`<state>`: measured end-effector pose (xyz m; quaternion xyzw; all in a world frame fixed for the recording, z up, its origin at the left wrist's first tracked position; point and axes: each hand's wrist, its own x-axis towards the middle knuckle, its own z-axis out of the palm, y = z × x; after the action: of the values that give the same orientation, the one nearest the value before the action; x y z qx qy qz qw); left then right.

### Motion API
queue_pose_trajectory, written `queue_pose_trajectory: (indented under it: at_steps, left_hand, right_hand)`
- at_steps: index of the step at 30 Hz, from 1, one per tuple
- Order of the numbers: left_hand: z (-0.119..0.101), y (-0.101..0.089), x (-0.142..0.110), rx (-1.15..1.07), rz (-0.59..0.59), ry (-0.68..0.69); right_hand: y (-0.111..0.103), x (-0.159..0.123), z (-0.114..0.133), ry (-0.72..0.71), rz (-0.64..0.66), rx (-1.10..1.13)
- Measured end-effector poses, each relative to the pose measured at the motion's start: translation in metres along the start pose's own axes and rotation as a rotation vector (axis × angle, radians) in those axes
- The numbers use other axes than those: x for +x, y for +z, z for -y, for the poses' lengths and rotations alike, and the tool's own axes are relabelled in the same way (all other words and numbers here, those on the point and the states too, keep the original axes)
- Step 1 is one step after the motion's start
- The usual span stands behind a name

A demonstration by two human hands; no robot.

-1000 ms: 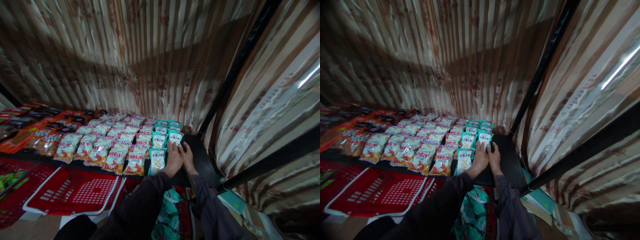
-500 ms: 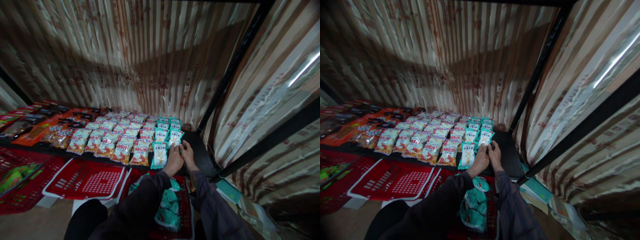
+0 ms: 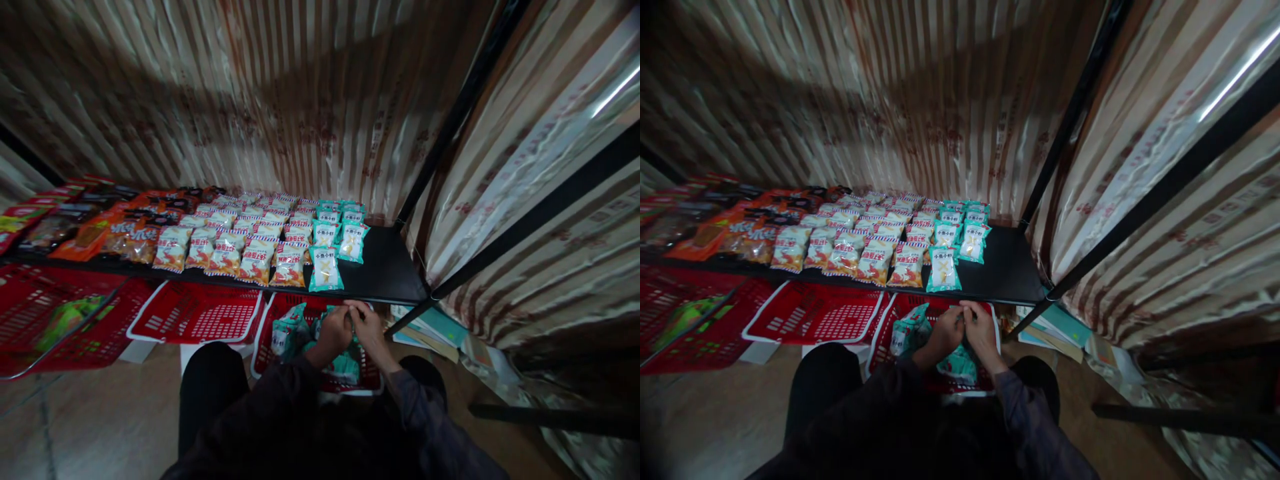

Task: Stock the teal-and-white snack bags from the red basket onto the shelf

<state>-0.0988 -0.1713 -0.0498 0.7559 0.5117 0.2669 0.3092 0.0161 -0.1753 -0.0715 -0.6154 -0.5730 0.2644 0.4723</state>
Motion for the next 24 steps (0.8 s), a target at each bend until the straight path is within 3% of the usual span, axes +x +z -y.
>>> queue_pose_trajectory:
  at_steps: [2, 4, 7, 13, 18, 24]
  left_hand:
    - [0.015, 0.008, -0.018, 0.080, 0.087, -0.055]
    - [0.029, 0.016, -0.035, 0.179, 0.232, -0.089]
    - [0.044, 0.026, -0.056, 0.259, 0.390, -0.089]
    - [0.053, 0.030, -0.076, 0.347, 0.423, -0.141]
    - [0.052, 0.029, -0.075, 0.419, 0.466, -0.238]
    - [0.059, 0.027, -0.073, 0.419, 0.500, -0.253]
  right_hand:
    - [0.009, -0.024, -0.011, 0.017, 0.118, -0.140]
    - [0.018, -0.043, -0.020, 0.061, 0.313, -0.386]
    - [0.024, -0.065, -0.028, 0.059, 0.430, -0.493]
    - [0.018, -0.088, -0.031, 0.003, 0.567, -0.613]
    - [0.018, -0.091, -0.036, 0.078, 0.596, -0.675]
    - [0.020, -0.089, -0.033, 0.084, 0.631, -0.703]
